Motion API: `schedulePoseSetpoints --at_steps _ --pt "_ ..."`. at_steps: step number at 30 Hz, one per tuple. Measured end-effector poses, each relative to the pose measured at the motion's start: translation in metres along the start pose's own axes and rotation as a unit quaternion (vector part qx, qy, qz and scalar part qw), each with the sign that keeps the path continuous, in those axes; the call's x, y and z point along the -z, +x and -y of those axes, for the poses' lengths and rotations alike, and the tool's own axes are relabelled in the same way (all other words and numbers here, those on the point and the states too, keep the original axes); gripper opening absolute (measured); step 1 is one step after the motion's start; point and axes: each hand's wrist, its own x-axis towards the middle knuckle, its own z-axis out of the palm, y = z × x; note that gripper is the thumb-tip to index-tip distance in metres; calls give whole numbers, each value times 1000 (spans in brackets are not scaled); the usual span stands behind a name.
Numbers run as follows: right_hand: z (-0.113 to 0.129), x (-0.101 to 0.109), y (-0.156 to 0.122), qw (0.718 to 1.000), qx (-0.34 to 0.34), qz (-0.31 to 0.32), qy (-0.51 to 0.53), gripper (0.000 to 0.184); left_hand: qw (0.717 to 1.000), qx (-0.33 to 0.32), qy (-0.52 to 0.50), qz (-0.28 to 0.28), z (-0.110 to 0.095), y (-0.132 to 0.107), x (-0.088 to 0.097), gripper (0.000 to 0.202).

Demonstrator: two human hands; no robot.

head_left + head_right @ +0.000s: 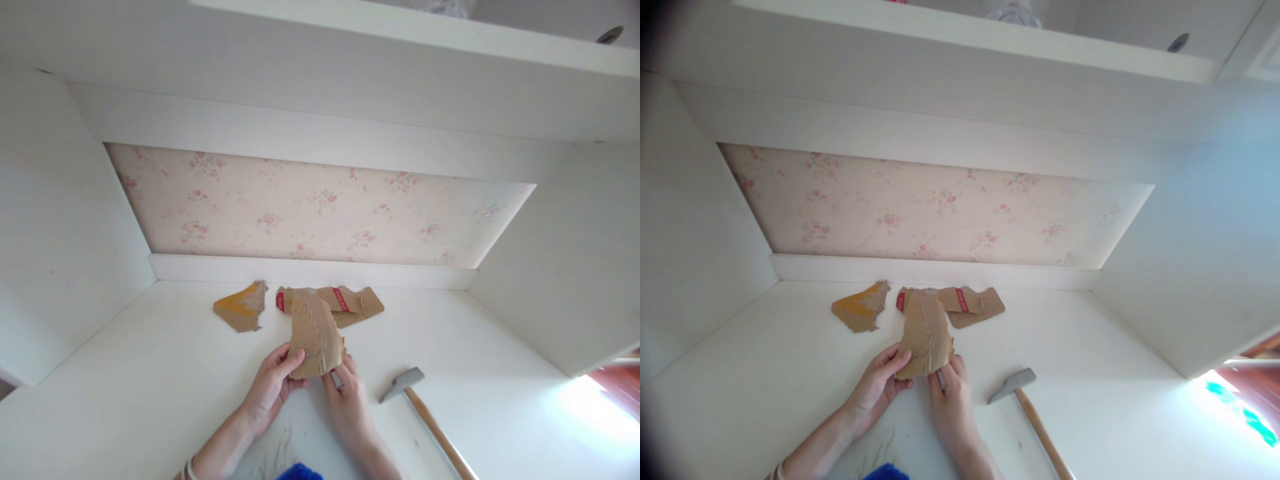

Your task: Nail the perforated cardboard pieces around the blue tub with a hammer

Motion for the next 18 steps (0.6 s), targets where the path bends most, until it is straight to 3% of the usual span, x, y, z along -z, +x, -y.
schedulePoseSetpoints --at_steps 6,9,18 --pt "1 0 -2 1000 9 0 -20 27 999 34 -15 12 -3 -1 1 26" --pt "1 0 -2 999 28 17 -30 18 999 35 -24 15 -4 -3 0 22" --pt "6 0 -2 995 72 33 -60 19 998 36 -49 1 -4 -3 -2 15"
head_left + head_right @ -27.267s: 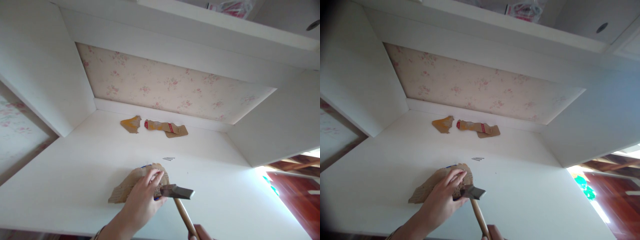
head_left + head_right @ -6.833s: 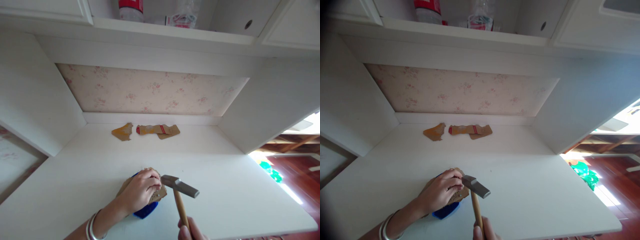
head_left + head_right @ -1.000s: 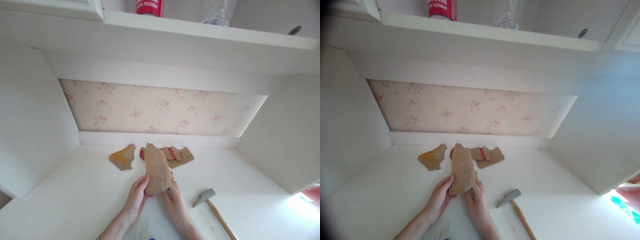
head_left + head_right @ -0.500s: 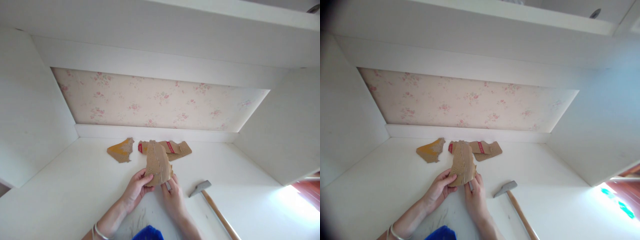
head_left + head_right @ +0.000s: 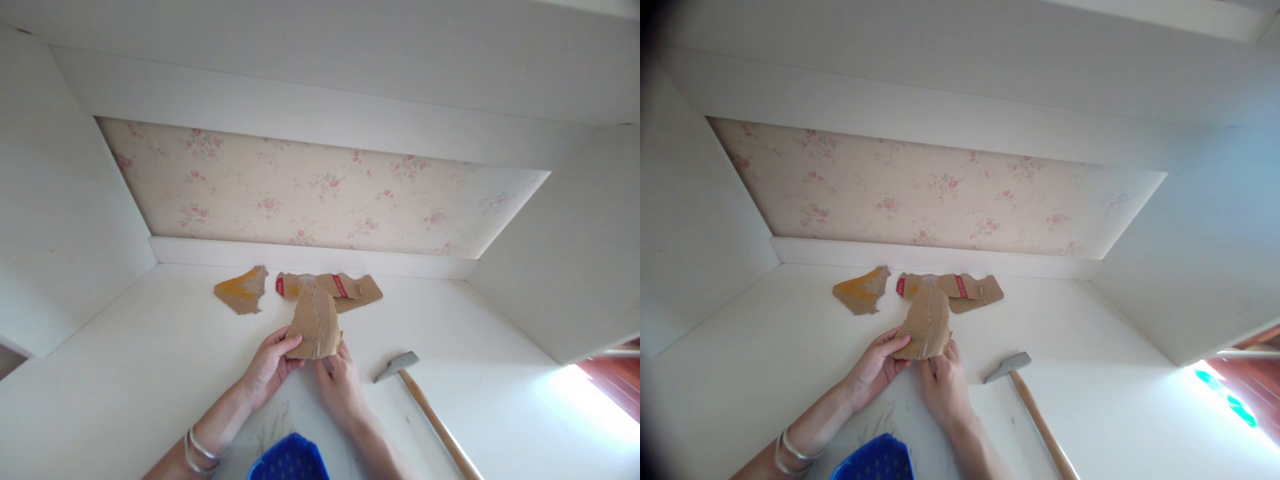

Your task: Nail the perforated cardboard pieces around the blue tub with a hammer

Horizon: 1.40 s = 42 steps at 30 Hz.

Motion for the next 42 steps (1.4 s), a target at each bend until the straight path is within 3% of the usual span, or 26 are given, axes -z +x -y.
schedulePoseSetpoints --at_steps 5,10,17,24,34,42 --pt "-6 -4 -1 1000 13 -3 -15 21 1000 -20 18 8 0 0 0 25" --pt "-9 -5 -2 999 10 7 -34 22 1000 -23 5 -6 1 2 3 21" --pt "-8 -1 -2 999 15 1 -51 25 998 -37 59 10 5 3 3 22" --pt "-7 2 -3 998 28 -6 -60 27 994 -52 99 -12 5 2 3 30" --pt "-3 6 -3 995 65 -6 -77 29 993 -51 105 12 6 2 5 33" --pt "-2 1 -3 997 42 -7 -65 29 997 -51 51 27 5 -3 -2 31"
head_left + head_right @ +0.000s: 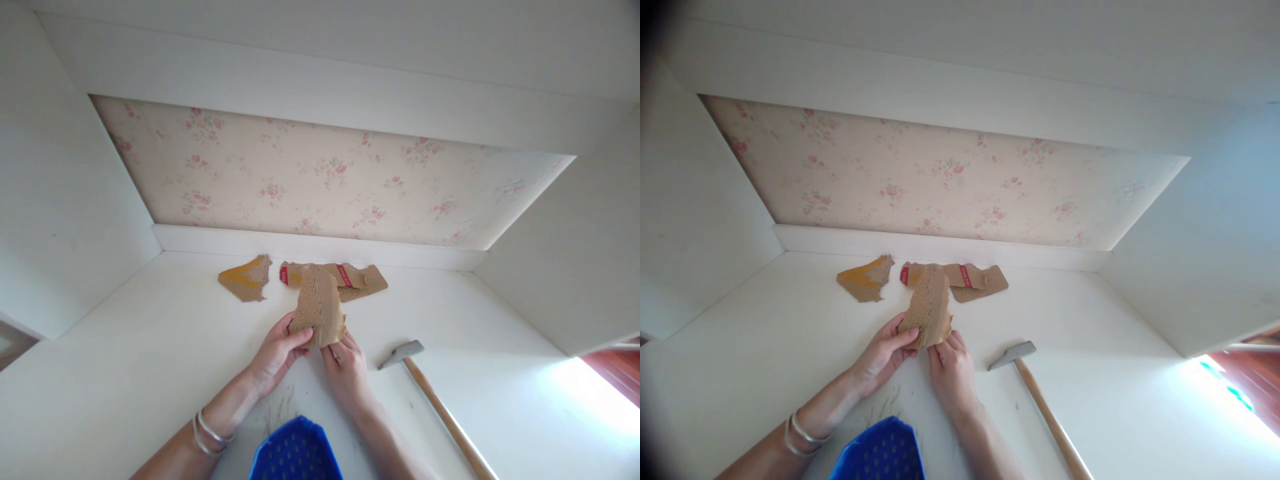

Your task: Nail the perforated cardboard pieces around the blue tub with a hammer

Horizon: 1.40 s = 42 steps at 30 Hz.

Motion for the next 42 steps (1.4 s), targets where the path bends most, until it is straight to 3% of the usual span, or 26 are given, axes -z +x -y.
schedulePoseSetpoints --at_steps 7,17,23,26,31,42 --pt "5 3 4 1000 -7 0 15 21 1000 11 -16 -22 -2 1 4 31" --pt "11 8 4 1000 10 6 26 26 998 -10 -55 38 -5 0 -1 36" --pt "7 5 4 1000 15 -10 10 32 997 14 -47 55 -3 -2 -1 41" --pt "4 2 3 1000 14 -9 6 31 998 9 -43 44 -3 -2 -1 40" --pt "0 -1 1 1000 -6 -16 -3 13 999 5 -48 8 -4 -1 -1 37" --pt "0 -3 1 999 12 -6 -31 14 999 0 -34 -20 -3 1 -4 40"
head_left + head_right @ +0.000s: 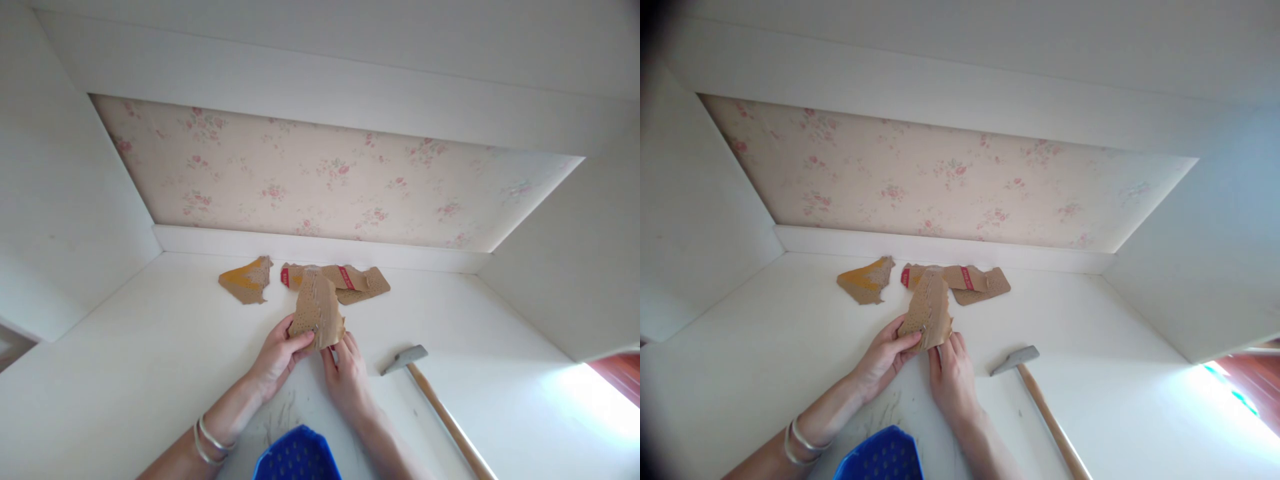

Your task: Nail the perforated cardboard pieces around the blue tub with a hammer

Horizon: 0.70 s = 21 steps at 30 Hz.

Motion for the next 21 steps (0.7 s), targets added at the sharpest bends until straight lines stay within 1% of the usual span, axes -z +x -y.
schedulePoseSetpoints --at_steps 4,10,12,17,21 --pt "-1 -1 -1 1000 6 6 -10 14 1000 -4 11 -1 1 0 0 44" --pt "0 0 0 1000 8 9 -16 18 999 7 36 -23 5 1 2 45" --pt "2 1 1 1000 7 13 -16 18 999 9 26 -19 5 1 2 44" --pt "3 0 1 999 -1 30 -27 11 1000 8 6 -26 4 3 4 39" --pt "-1 -3 0 999 -17 28 -31 17 1000 12 4 -17 4 3 5 36"
